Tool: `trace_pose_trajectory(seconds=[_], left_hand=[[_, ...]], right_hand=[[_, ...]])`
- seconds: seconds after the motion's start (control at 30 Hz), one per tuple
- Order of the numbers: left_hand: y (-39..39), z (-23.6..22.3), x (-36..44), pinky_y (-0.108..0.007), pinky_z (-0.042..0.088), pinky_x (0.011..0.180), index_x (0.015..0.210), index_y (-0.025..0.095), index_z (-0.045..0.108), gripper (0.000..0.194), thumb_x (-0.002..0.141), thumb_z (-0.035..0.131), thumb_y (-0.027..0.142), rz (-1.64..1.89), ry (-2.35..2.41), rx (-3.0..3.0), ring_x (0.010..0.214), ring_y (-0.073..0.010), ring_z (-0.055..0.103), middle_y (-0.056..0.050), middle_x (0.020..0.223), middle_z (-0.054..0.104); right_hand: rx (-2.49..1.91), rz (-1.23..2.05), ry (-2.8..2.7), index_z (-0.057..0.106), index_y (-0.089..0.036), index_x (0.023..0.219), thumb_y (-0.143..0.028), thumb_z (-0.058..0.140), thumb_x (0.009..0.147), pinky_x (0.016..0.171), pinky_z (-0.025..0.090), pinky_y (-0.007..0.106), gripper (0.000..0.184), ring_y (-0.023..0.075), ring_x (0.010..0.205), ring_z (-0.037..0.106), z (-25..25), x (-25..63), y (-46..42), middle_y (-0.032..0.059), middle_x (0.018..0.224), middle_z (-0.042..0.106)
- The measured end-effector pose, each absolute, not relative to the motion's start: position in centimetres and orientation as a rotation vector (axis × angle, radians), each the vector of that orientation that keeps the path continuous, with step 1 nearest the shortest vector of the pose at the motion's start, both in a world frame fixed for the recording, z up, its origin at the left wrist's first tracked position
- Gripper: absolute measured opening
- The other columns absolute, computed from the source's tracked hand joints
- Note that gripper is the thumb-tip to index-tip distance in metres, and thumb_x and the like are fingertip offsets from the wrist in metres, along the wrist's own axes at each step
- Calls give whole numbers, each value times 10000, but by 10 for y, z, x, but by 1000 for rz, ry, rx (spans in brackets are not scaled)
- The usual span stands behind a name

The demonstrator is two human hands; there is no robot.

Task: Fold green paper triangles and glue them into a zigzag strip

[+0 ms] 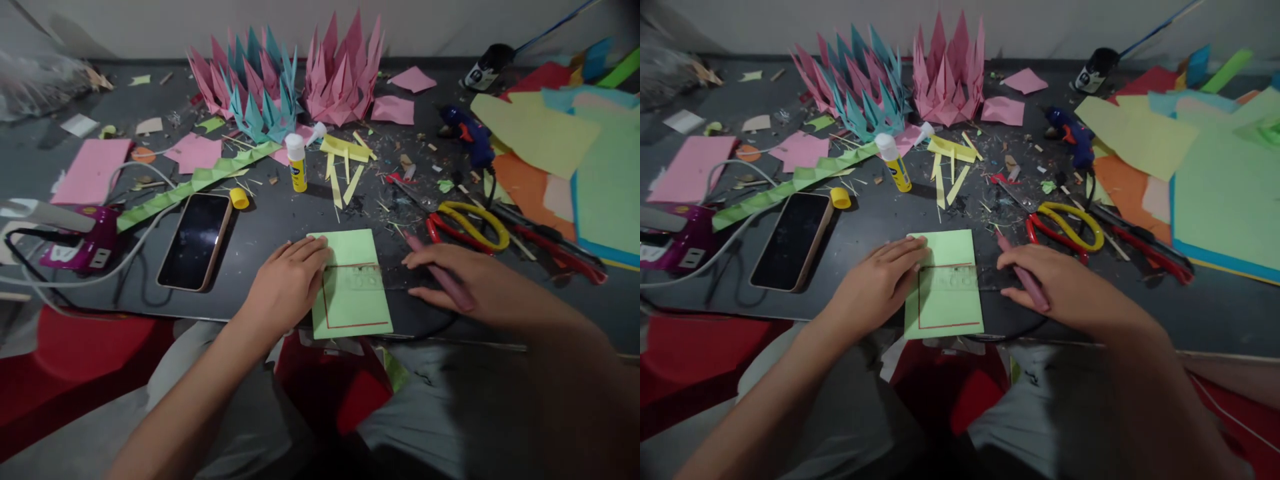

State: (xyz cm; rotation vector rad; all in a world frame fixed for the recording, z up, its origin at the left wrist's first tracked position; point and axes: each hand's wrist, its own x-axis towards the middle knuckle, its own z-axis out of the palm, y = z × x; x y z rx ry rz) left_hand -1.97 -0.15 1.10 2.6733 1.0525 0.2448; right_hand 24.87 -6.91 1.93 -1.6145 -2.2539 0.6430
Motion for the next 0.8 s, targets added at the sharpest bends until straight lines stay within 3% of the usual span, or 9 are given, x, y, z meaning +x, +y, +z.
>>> trace_pose_trajectory(seconds=[0.2,0.33,0.4,0.6,0.8], left_hand=[[-29,28,-26,-450,460,797,1069,151,583,258,870,440,232,128,1353,2808,887,-262,602,-117,1027,636],[-41,35,-25,-416,466,669,846,168,635,228,875,439,282,173,1354,2813,674,-232,594,-61,711,628],[-42,34,-22,-369,468,612,787,170,630,245,880,433,282,303,1269,2801,643,-210,583,-46,668,617],[-41,17,-4,-361,499,805,969,139,587,171,850,482,204,592,921,2829,1016,-225,559,-105,1087,620],[-36,3,11,-399,447,937,1119,117,534,299,854,485,246,456,902,2783,1143,-257,491,-120,1203,563]], right_hand=[[-1779,538,-1991,514,-261,995,-433,597,755,725,494,375,307,254,877,623,29,253,-71,68,1023,637],[-1750,506,-2015,519,-250,1004,-412,586,775,754,491,365,289,244,900,624,24,246,-68,69,1028,642],[-1732,502,-2062,526,-238,1021,-403,584,782,789,485,367,296,241,921,621,21,242,-67,76,1030,643],[-1678,537,-2160,540,-232,1064,-370,597,780,834,484,388,320,235,963,614,8,245,-70,75,1068,644],[-1680,480,-2162,568,-227,1021,-363,600,774,805,506,387,284,237,917,637,-3,254,-76,78,1024,667]])
